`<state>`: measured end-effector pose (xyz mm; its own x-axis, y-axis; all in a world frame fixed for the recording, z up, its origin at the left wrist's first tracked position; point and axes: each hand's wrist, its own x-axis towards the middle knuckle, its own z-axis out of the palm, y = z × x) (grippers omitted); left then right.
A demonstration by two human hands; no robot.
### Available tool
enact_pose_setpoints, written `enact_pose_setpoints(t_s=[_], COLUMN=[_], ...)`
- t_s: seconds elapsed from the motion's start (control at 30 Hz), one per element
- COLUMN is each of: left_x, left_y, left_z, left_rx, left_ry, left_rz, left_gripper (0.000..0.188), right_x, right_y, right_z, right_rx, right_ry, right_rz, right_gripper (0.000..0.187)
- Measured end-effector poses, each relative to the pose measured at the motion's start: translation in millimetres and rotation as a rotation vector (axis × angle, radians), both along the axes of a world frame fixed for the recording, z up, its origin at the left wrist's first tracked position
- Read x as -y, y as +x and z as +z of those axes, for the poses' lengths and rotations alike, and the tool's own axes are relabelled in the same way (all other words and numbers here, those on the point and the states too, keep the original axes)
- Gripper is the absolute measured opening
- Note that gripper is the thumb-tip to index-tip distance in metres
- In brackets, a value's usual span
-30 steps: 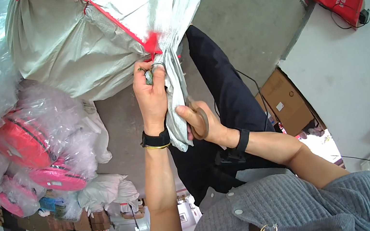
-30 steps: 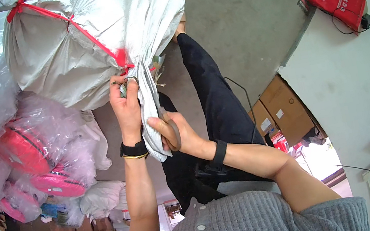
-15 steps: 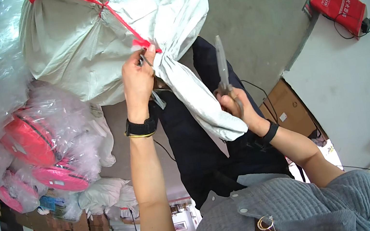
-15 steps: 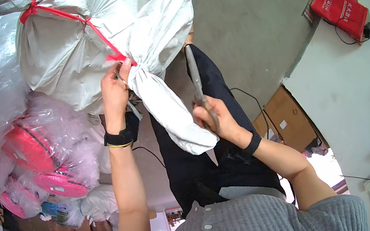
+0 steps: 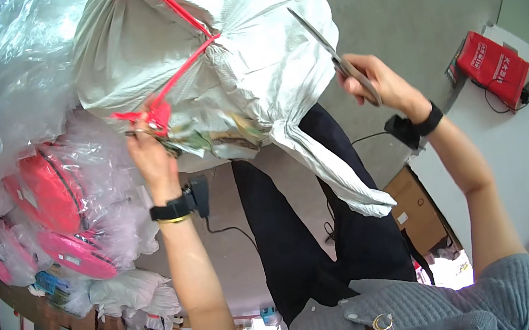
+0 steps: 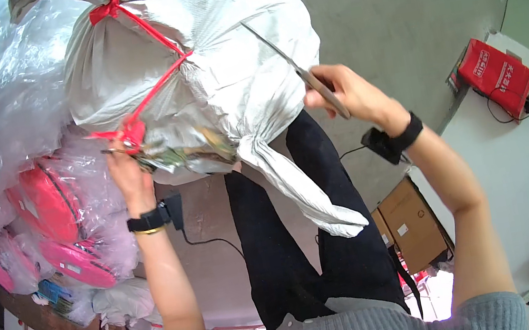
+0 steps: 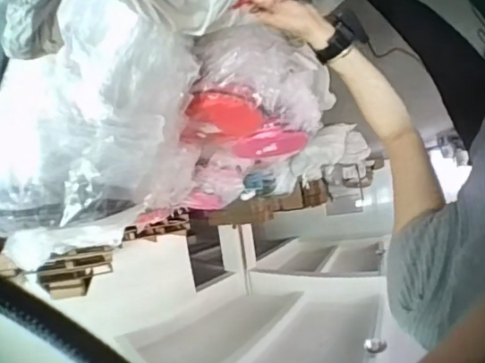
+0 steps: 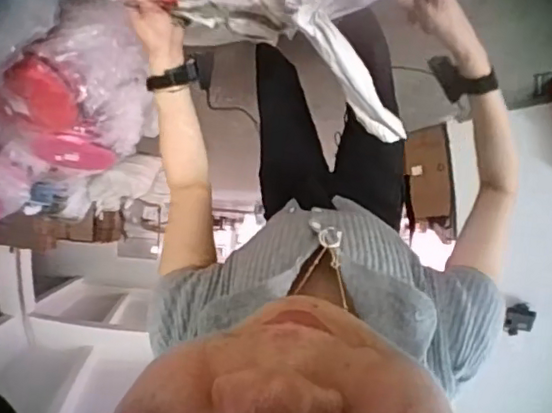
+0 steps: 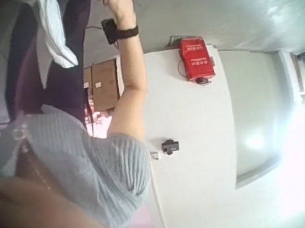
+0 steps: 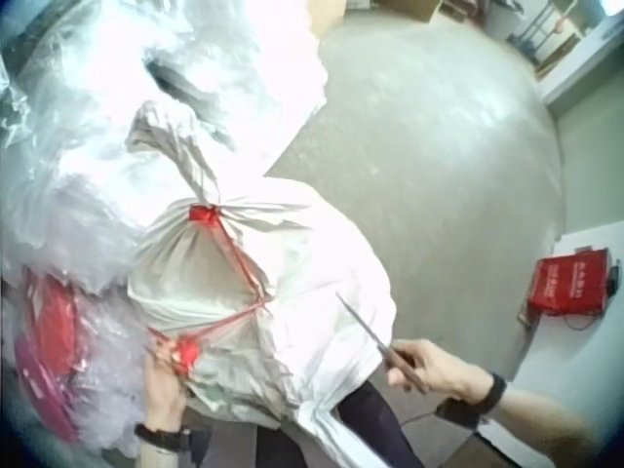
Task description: The person uses scissors to cut the ties and ropes securing several large white sacks in a warehouse. They walk between the sacks, cut the bindings, and remove the loose ties.
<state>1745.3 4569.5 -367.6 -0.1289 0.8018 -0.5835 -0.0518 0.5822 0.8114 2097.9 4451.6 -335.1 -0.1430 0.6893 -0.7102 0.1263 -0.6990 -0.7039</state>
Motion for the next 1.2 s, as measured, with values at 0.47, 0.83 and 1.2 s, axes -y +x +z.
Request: enact_pose_setpoints(t_s=[0.47, 0.83, 1.2], left_x=[-39, -22, -2], left_y=[28, 27, 26], left_z=[82, 92, 86], left_rx=[0.195, 0.298, 0.104], left_ry=[-0.025, -0.167, -0.171], left_rz=[-0.083, 0.015, 0.197], left_gripper=[0.023, 0.03, 0.023], right_x=[-77, -68, -59], right_y=[-34, -58, -52], right_z=[-22, -46, -48], right_rx=[-0.507, -0.364, -0.529], right_ry=[-0.251, -0.197, -0.193], right_rz=[0.274, 0.157, 0.193], right_gripper=[0.076, 0.071, 0.072])
